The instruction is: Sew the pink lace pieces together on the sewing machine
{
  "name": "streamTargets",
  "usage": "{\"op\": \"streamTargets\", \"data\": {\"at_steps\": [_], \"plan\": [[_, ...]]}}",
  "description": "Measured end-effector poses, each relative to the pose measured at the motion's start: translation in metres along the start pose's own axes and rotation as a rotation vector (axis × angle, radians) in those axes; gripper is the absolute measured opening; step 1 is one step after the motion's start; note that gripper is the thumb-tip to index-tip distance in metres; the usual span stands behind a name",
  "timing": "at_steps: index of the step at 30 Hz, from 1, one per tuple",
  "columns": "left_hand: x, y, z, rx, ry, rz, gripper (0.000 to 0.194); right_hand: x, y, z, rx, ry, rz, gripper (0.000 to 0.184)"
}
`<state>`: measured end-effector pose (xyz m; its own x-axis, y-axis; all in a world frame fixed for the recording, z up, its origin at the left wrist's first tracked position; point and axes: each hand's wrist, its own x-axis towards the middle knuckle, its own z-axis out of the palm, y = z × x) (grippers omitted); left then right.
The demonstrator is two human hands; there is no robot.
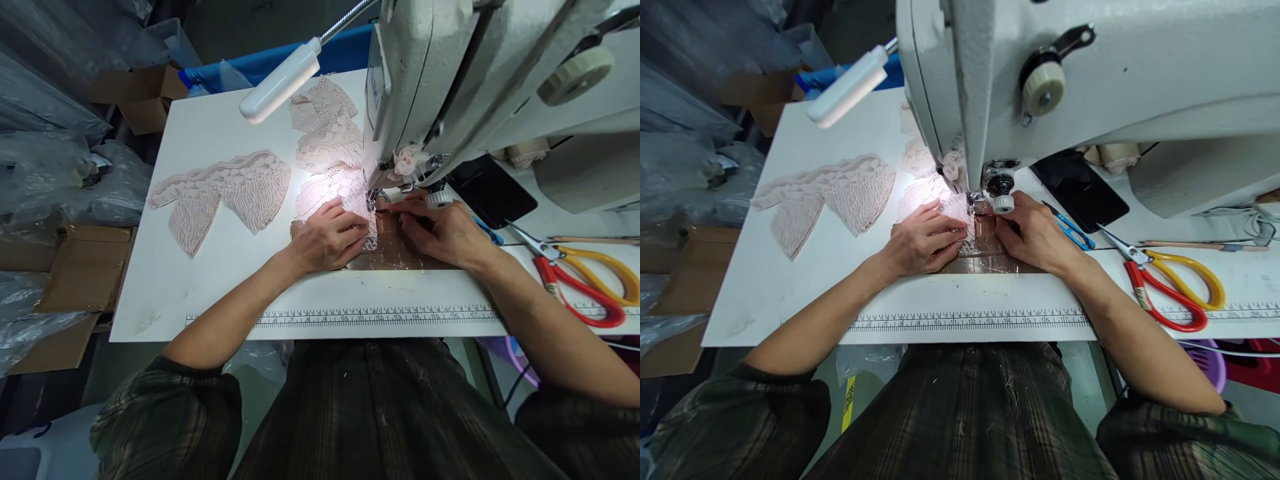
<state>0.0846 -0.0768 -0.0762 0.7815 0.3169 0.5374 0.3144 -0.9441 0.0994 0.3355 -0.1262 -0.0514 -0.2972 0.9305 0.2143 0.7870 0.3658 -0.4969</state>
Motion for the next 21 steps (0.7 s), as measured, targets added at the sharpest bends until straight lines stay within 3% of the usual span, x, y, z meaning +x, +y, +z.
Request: {"op": "streamTargets", "data": {"at_steps": [3,8,21], "plan": [[0.000,0.000,0.000,0.011,0.027,0.010,0.014,0.000,0.003,0.001,0.030,0.014,-0.037,0.039],[0.000,0.000,-0.001,0.018,0.028,0.016,0.012,-0.002,0.010,0.011,-0.049,-0.090,-0.144,0.040],[0.003,0.000,-0.004,-0.002,0.061,0.094,0.009,-0.001,0.013,0.016,-0.114,-0.102,-0.170,0.042]]}}
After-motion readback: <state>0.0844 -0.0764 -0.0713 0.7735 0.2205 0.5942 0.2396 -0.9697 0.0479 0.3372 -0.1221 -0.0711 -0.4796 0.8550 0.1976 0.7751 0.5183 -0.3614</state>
